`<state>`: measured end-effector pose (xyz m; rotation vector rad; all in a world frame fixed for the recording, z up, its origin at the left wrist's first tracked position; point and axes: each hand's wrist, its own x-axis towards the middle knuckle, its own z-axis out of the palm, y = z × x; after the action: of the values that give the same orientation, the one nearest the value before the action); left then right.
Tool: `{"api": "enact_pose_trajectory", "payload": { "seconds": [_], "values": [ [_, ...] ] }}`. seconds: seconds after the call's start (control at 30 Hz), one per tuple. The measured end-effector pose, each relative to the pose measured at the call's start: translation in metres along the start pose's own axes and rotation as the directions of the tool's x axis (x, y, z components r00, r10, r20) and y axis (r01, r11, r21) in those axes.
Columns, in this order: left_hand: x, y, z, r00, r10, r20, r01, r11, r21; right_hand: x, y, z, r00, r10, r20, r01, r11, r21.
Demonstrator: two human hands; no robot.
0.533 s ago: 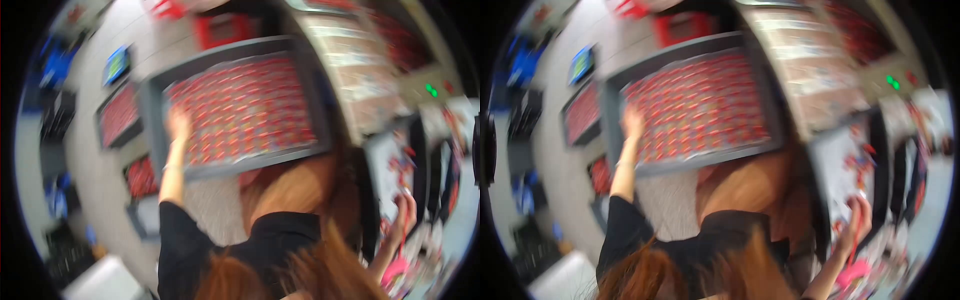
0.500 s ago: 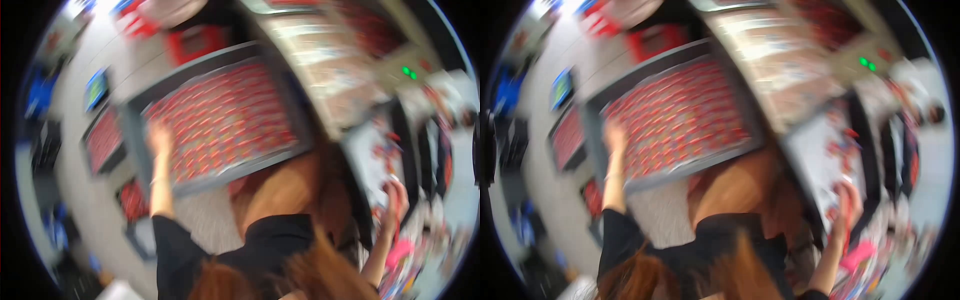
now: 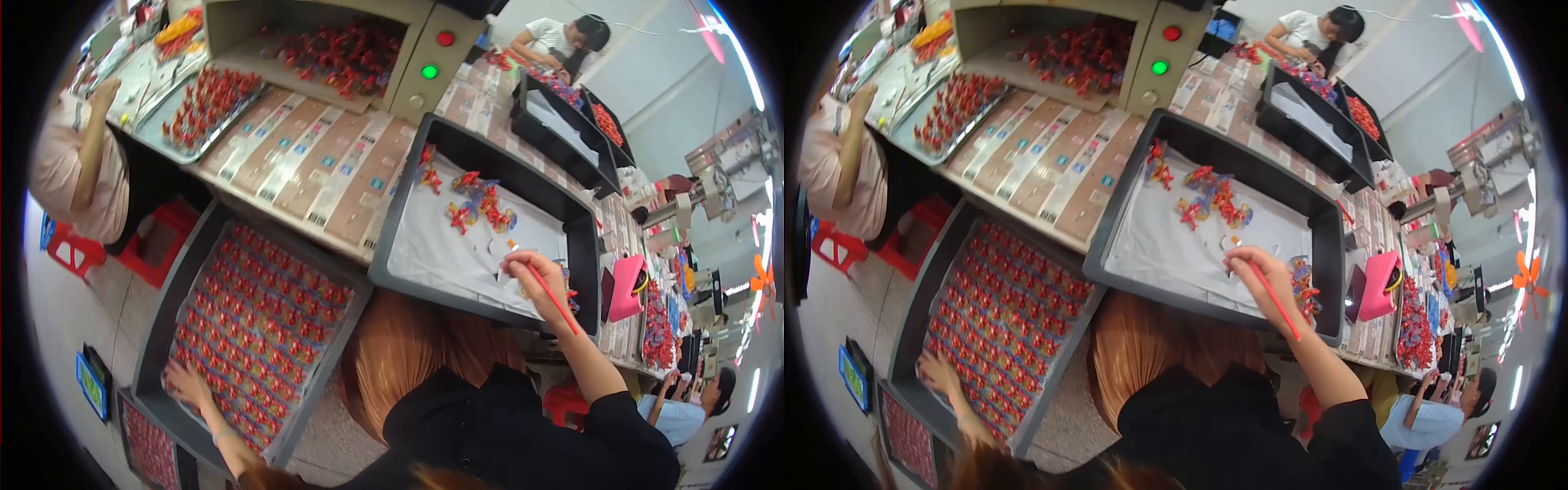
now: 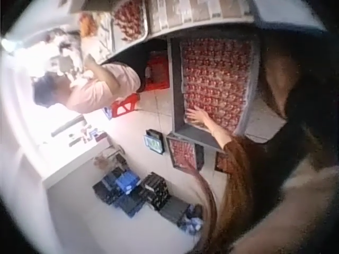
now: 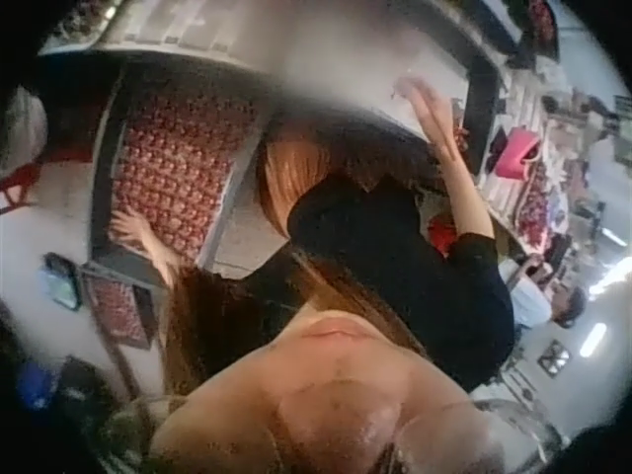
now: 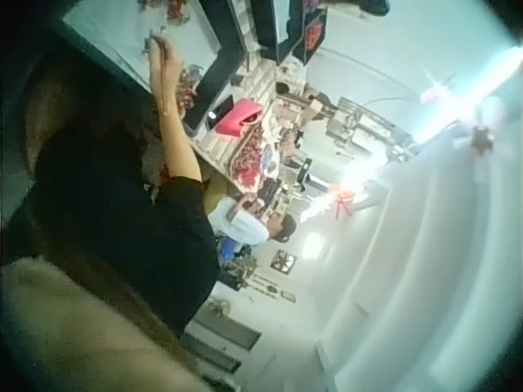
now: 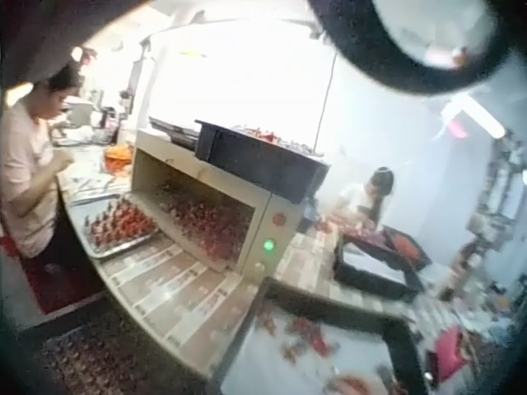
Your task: The person applies gold details to small red dragon figurines using a paintbrush, then organizes the painted figurines into plastic trays lined with paper.
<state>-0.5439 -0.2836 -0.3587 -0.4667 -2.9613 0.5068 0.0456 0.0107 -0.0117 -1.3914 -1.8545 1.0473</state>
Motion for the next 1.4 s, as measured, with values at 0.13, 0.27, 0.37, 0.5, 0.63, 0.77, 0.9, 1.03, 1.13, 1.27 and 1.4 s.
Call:
{"api": "enact_pose_trajectory", "payload": {
  "seconds": [0.13, 0.27, 0.37, 0.5, 0.63, 0.77, 0.9, 1.03, 1.13, 1.27, 1.4],
  "values": [
    [-0.015, -0.003, -0.025, 0.993, 0.115, 0.025, -0.106, 0.965, -0.240, -0.007, 0.000, -0.012, 0.989, -0.026, -0.146, 0.007, 0.992, -0.128],
    [-0.039, 0.021, -0.054, 0.959, -0.014, -0.284, -0.049, 0.976, -0.213, -0.003, 0.020, -0.020, 0.988, 0.040, -0.152, -0.027, 0.996, 0.085],
    [-0.093, 0.060, -0.077, 0.910, 0.193, -0.367, -0.367, 0.787, -0.496, -0.001, 0.030, -0.021, 0.996, 0.020, -0.092, -0.005, 0.986, 0.166],
    [-0.150, 0.098, -0.097, 0.792, 0.601, -0.105, -0.579, 0.685, -0.443, 0.000, 0.032, -0.028, 0.995, -0.011, -0.101, 0.029, 0.983, 0.179],
    [-0.161, 0.096, -0.094, 0.803, 0.596, -0.022, -0.551, 0.728, -0.407, -0.011, 0.039, -0.052, 0.979, -0.057, -0.194, 0.085, 0.986, 0.141],
    [-0.158, 0.073, -0.081, 0.971, 0.187, -0.150, -0.239, 0.714, -0.658, -0.033, 0.057, -0.079, 0.948, 0.066, -0.312, 0.014, 0.968, 0.249],
    [-0.174, 0.033, -0.078, 0.958, 0.110, 0.263, 0.074, 0.795, -0.602, -0.054, 0.076, -0.086, 0.926, 0.145, -0.348, -0.043, 0.958, 0.284],
    [-0.187, 0.013, -0.077, 0.917, 0.110, 0.384, 0.081, 0.889, -0.450, -0.061, 0.078, -0.085, 0.920, 0.177, -0.350, -0.062, 0.947, 0.316],
    [-0.190, 0.020, -0.064, 0.846, 0.244, 0.474, 0.027, 0.869, -0.495, -0.060, 0.077, -0.085, 0.938, 0.169, -0.304, -0.060, 0.939, 0.339],
    [-0.193, 0.006, -0.034, 0.842, 0.321, 0.434, 0.139, 0.647, -0.749, -0.059, 0.079, -0.086, 0.938, 0.172, -0.302, -0.082, 0.954, 0.288],
    [-0.182, -0.042, -0.021, 0.932, 0.133, 0.337, 0.122, 0.760, -0.638, -0.055, 0.083, -0.087, 0.960, 0.126, -0.251, -0.066, 0.970, 0.234]
  ]
}}
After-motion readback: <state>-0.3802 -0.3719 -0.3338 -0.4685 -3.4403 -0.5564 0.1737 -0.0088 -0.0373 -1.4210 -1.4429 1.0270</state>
